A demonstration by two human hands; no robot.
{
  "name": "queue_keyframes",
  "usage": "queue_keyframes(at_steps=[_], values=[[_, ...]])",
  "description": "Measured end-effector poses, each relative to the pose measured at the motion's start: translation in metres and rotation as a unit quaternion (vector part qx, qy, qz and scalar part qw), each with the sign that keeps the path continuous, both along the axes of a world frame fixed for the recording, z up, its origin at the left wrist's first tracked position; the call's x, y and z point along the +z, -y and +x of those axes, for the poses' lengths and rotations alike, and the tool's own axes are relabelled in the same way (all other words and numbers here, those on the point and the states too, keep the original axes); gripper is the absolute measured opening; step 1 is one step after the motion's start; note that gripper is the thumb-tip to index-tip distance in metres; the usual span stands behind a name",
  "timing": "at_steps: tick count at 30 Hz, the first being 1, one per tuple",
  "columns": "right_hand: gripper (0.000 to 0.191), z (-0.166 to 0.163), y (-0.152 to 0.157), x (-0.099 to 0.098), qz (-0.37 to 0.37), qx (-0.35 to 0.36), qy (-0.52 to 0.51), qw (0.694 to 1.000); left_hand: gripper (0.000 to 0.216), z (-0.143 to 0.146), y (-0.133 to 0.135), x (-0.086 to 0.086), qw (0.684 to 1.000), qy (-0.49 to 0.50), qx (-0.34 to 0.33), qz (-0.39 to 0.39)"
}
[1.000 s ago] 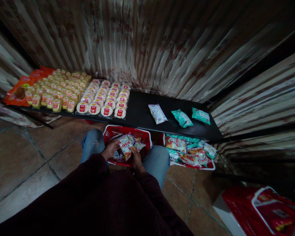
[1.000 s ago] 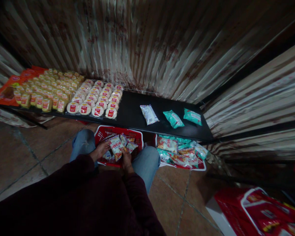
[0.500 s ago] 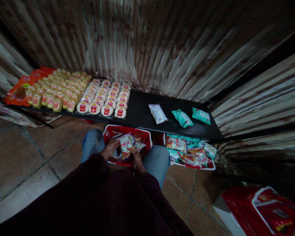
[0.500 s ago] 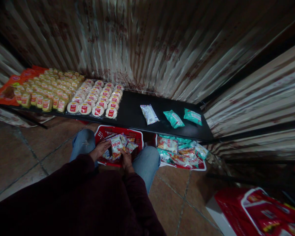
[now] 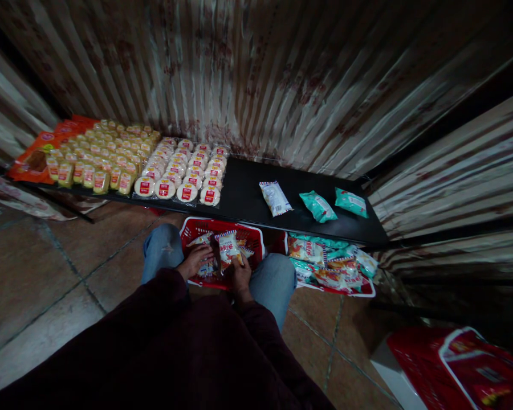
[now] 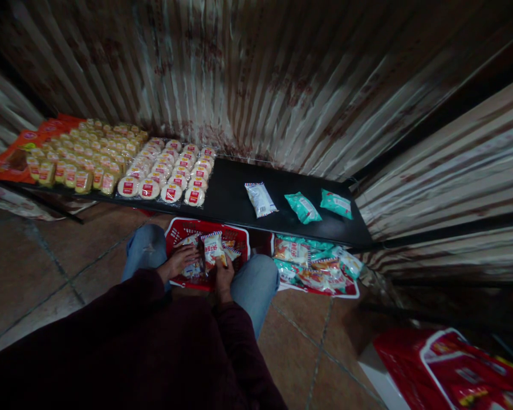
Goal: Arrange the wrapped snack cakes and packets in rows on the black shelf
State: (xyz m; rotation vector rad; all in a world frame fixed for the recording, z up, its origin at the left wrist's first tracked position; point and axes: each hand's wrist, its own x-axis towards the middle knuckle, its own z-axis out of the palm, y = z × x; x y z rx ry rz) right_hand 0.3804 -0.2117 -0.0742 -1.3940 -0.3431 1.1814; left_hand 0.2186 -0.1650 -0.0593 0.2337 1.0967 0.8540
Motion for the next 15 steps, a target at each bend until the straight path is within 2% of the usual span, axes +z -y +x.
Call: queue_keyframes(at_steps=[4, 6, 9, 12, 15], values=[[0.042, 0.001, 0.001, 0.004, 0.034, 0.036, 0.156, 0.987, 0.031, 0.0, 0.003, 0.003, 0.997, 0.031, -0.072, 0.004], [0.037, -0.001, 0.003, 0.008, 0.06, 0.097, 0.254, 0.96, 0.035, 0.002, 0.004, 0.003, 0.995, 0.037, -0.089, -0.003], [0.037, -0.007, 0.007, 0.014, 0.104, 0.214, 0.363, 0.901, 0.032, 0.005, 0.005, 0.004, 0.994, 0.027, -0.102, -0.019], [0.043, -0.012, 0.011, 0.018, 0.14, 0.284, 0.412, 0.854, 0.031, 0.007, 0.005, 0.006, 0.993, 0.015, -0.109, -0.042], [0.046, -0.015, 0.014, 0.021, 0.156, 0.313, 0.409, 0.843, 0.03, 0.007, 0.006, 0.009, 0.993, 0.022, -0.107, -0.047]])
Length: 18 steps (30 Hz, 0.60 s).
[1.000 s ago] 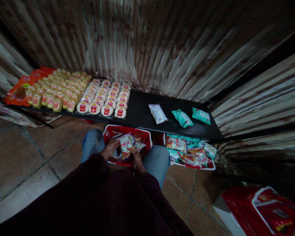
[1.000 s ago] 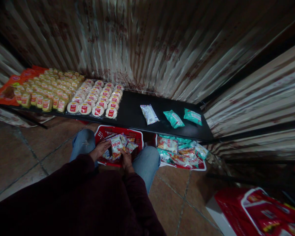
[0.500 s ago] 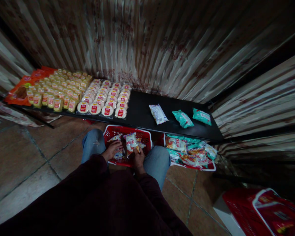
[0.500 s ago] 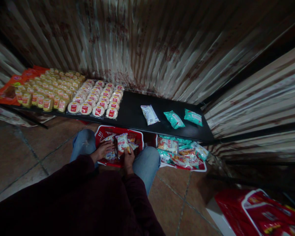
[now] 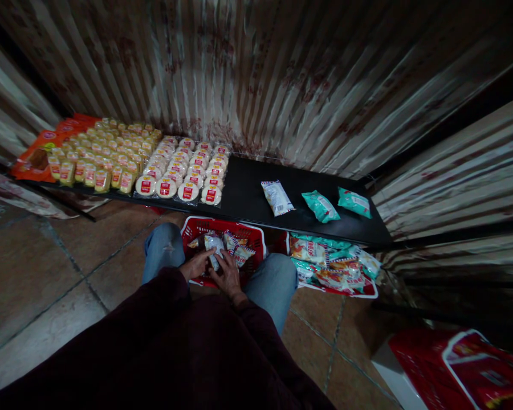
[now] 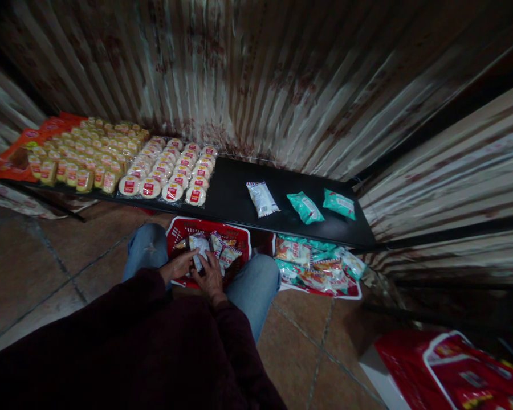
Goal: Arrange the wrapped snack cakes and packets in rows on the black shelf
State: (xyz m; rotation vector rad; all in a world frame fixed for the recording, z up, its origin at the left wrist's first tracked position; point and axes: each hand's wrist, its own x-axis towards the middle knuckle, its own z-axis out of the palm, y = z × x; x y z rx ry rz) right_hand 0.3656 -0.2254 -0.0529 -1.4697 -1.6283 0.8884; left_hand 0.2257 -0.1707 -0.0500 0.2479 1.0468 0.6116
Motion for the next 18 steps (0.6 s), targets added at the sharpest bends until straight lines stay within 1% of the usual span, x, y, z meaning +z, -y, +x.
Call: queue_keyframes(at_steps=[2, 5, 8, 11, 14, 16, 18], values=[[0.045, -0.001, 0.001, 0.003, -0.002, 0.015, -0.01, 1.0, 0.032, 0.0, 0.0, 0.002, 1.0, 0.018, 0.007, 0.01], [0.039, 0.0, 0.001, 0.007, -0.004, 0.032, -0.027, 0.999, 0.036, 0.0, 0.001, 0.004, 0.999, 0.035, 0.027, 0.027], [0.034, 0.0, 0.0, 0.011, -0.005, 0.042, -0.03, 0.999, 0.039, 0.001, 0.002, 0.003, 0.999, 0.016, 0.033, 0.016], [0.033, 0.0, 0.0, 0.014, 0.0, 0.054, -0.024, 0.998, 0.036, 0.001, 0.002, 0.0, 0.999, -0.003, 0.047, 0.009], [0.032, 0.0, 0.001, 0.016, 0.006, 0.066, -0.01, 0.998, 0.036, 0.0, 0.0, -0.003, 0.999, 0.014, 0.05, -0.008], [0.034, 0.0, 0.002, 0.015, 0.004, 0.059, -0.004, 0.998, 0.039, -0.001, -0.001, -0.003, 0.998, 0.034, 0.034, -0.034], [0.039, 0.0, 0.002, 0.013, -0.002, 0.026, -0.005, 1.0, 0.04, -0.001, -0.002, -0.001, 0.997, 0.042, 0.025, -0.056]])
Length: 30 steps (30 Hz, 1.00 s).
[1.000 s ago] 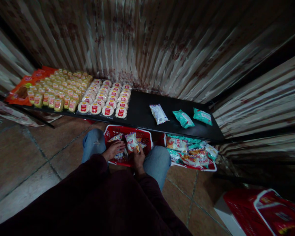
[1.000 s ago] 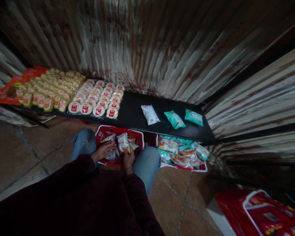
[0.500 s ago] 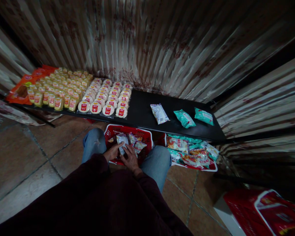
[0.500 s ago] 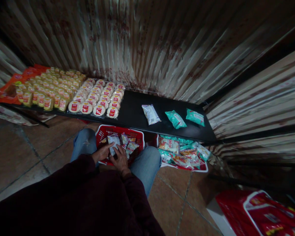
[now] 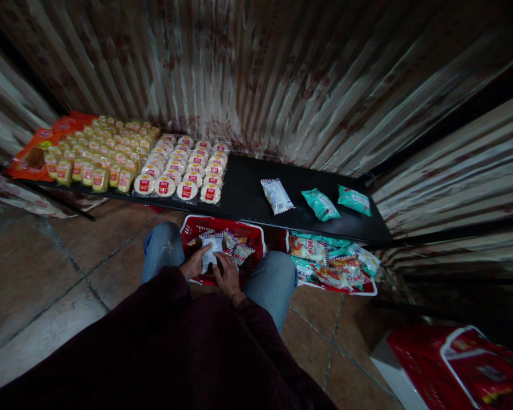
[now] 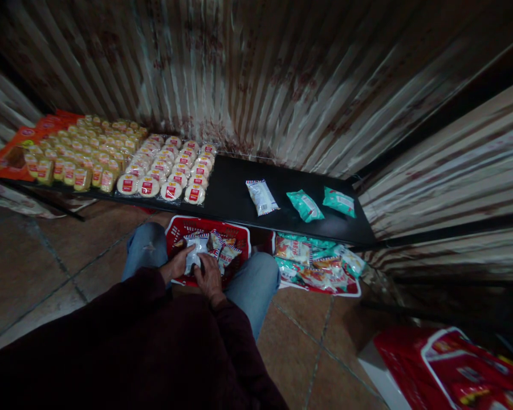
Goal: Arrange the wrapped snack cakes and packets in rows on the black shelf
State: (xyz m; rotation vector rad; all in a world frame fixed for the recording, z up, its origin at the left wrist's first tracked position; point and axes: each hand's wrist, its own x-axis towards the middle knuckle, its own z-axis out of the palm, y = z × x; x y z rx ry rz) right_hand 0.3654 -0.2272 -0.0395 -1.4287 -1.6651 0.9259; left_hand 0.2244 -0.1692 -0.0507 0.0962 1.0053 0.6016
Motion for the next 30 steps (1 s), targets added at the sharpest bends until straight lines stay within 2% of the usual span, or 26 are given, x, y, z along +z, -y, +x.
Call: queue_keyframes(at_steps=[4, 12, 17, 22, 30], values=[[0.046, 0.002, -0.001, -0.008, -0.006, -0.074, 0.023, 0.997, 0.037, 0.001, 0.0, 0.006, 1.0, 0.01, 0.013, -0.007], [0.047, 0.005, -0.003, -0.012, -0.013, -0.083, 0.029, 0.996, 0.035, 0.004, -0.001, 0.013, 1.0, 0.02, 0.017, 0.014], [0.06, 0.005, -0.003, -0.007, -0.048, -0.113, -0.03, 0.992, 0.036, 0.004, -0.002, 0.017, 0.994, 0.067, 0.039, 0.071], [0.073, 0.005, -0.002, -0.005, -0.075, -0.091, -0.059, 0.991, 0.037, -0.002, -0.001, 0.005, 0.998, 0.02, 0.01, 0.058], [0.071, 0.006, -0.003, -0.017, -0.098, -0.088, -0.059, 0.99, 0.047, -0.003, 0.004, -0.01, 0.991, -0.013, -0.022, 0.134]])
